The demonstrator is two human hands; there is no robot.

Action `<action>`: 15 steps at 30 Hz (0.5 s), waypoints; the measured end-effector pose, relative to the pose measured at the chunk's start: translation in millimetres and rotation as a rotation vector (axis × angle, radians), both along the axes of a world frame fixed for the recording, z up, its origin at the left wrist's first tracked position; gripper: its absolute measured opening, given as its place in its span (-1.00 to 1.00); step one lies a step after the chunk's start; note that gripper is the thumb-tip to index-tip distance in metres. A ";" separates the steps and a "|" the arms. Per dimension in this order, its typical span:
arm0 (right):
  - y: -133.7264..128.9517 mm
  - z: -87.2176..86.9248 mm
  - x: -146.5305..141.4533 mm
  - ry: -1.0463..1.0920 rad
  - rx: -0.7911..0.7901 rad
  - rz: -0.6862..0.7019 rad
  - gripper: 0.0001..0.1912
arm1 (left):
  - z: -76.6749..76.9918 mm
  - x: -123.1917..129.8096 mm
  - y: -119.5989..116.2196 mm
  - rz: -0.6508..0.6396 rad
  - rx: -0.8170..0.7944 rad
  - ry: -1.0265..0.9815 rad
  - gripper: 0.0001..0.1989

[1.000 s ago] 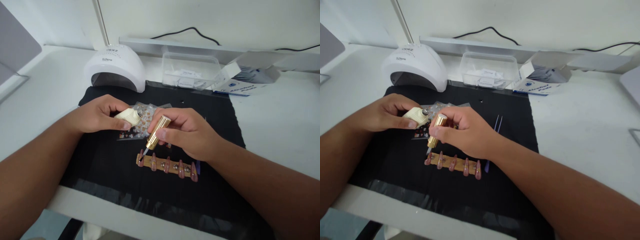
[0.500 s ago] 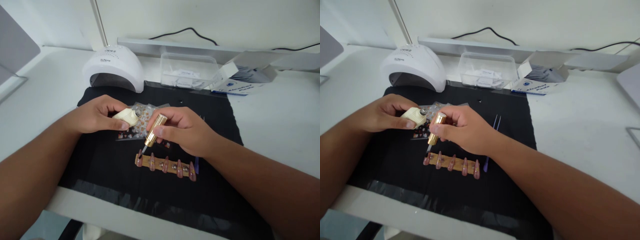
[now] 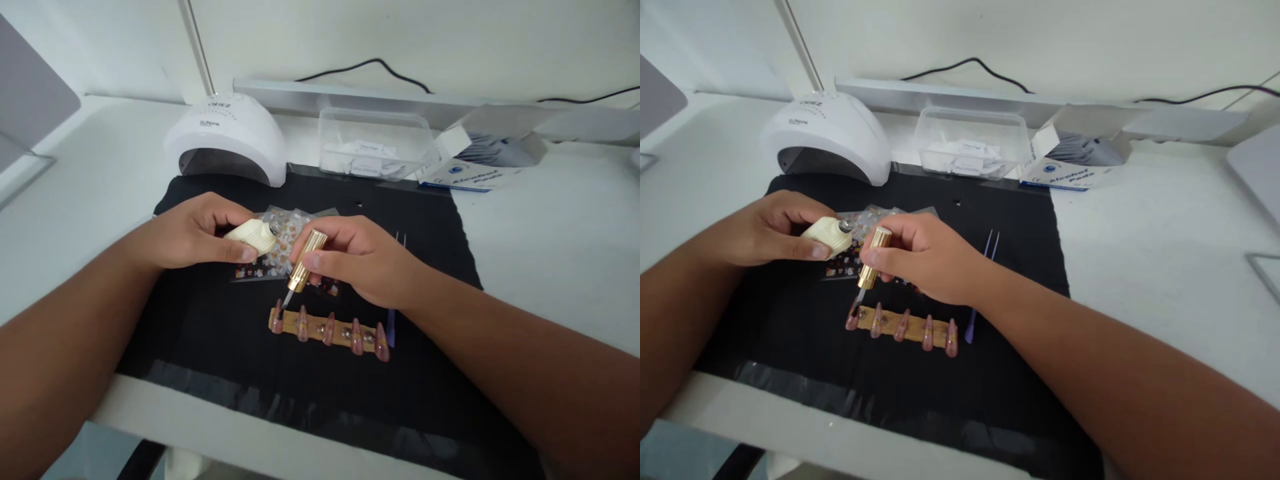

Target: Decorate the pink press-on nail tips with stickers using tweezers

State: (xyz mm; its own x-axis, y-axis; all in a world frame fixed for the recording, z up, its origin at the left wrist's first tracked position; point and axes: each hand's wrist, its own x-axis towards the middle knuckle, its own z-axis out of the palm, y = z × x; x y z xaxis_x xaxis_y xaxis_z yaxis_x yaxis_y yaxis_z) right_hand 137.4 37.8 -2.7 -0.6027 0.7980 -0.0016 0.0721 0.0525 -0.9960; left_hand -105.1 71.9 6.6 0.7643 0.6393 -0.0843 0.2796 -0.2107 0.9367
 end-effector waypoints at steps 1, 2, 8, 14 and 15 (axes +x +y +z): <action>0.6 -0.3 0.0 -0.005 -0.002 -0.003 -0.87 | 0.1 0.1 -0.4 -0.009 -0.004 -0.006 -0.85; 1.4 -0.6 0.2 0.005 -0.006 -0.011 -0.86 | 0.1 0.1 -0.7 -0.016 -0.008 -0.011 -0.85; 8.7 -2.5 5.3 0.241 -0.108 -0.068 -0.87 | -1.7 -0.4 0.2 0.004 -0.009 0.006 -0.86; 19.3 -8.4 13.3 0.495 -0.055 -0.272 -0.78 | -1.2 1.8 0.0 -0.020 0.003 0.043 -0.80; 20.3 -9.0 14.0 0.523 -0.027 -0.329 -0.77 | -1.0 2.5 -0.7 -0.030 0.012 0.045 -0.79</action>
State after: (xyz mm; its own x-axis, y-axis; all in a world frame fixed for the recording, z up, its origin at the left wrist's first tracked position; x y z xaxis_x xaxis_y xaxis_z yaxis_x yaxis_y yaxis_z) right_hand 151.4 58.1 -11.8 -0.2510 0.9461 0.2045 -0.4181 0.0846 -0.9045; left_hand -102.6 71.2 5.6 0.7788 0.6172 -0.1116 0.3146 -0.2306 0.9208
